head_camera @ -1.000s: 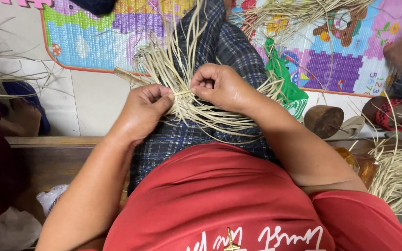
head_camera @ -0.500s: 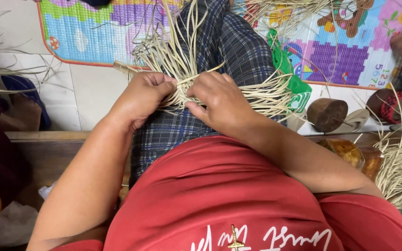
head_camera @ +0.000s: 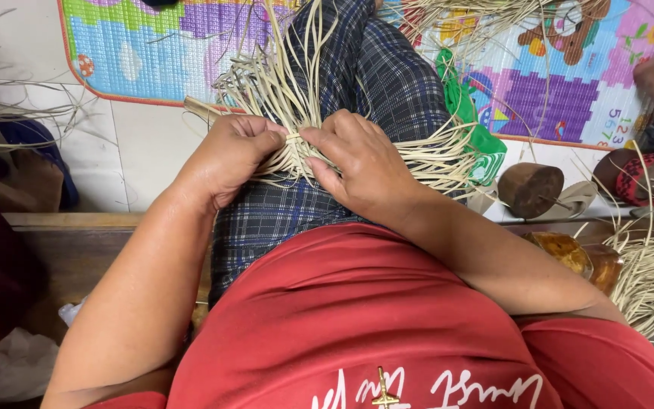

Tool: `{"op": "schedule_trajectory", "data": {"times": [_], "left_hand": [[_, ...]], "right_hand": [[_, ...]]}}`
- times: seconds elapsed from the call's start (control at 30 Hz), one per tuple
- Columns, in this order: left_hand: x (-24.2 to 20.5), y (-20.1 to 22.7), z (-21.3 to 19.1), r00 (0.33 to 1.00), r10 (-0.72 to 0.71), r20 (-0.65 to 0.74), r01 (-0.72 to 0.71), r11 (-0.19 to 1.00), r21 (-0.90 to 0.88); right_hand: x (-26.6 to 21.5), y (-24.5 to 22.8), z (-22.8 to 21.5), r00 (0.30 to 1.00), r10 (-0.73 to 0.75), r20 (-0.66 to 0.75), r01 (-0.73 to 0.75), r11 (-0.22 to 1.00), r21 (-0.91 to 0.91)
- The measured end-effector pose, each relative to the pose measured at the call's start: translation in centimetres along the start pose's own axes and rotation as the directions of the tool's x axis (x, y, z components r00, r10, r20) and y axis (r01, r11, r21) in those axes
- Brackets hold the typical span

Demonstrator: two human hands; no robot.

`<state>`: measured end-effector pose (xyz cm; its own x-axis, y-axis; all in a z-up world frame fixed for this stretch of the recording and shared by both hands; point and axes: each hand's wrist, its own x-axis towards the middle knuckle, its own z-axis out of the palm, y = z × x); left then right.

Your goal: The person is weaving dried grass strips together to create a circular handcrafted object, likely a hat or a basket base.

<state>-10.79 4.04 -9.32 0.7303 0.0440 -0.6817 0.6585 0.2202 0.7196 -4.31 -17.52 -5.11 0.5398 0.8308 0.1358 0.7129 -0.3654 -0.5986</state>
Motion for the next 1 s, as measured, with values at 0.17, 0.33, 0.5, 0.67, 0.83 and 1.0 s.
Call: {"op": "schedule_trajectory", "data": {"times": [0.17,0.33,0.5,0.67,0.83,1.0], "left_hand": [[0.1,0.3,-0.4,1.000,-0.008,0.020,0.008,1.000,-0.006],[0.3,0.6,-1.0,0.994,-0.025,0.107,0.023,0.999,0.028],[0.1,0.9,-1.3,0.994,-0.021,0.106,0.019,1.000,0.021],[0.4,0.9,-1.5,0.992,-0.002,0.125,0.000,1.000,0.016],[0.6,0.8,-1.5,0.987,0.025,0.158,-0.025,1.000,-0.003],[0.7,0.7,-1.8,0.984,0.033,0.176,-0.036,0.999,0.012]], "right_hand": [[-0.1,0.2,0.6,1.000,-0.008,0.010,0.008,1.000,0.013],[0.0,-0.1,0.2,0.996,0.069,0.048,-0.074,0.989,0.131],[0.2,-0.1,-0.1,0.989,0.118,0.087,-0.133,0.971,0.199],[0.4,-0.2,-0.4,0.981,0.146,0.125,-0.169,0.964,0.203],[0.4,-0.2,-0.3,0.982,0.151,0.116,-0.172,0.964,0.201],[0.3,-0.1,-0.2,0.981,0.155,0.117,-0.177,0.962,0.207]]}}
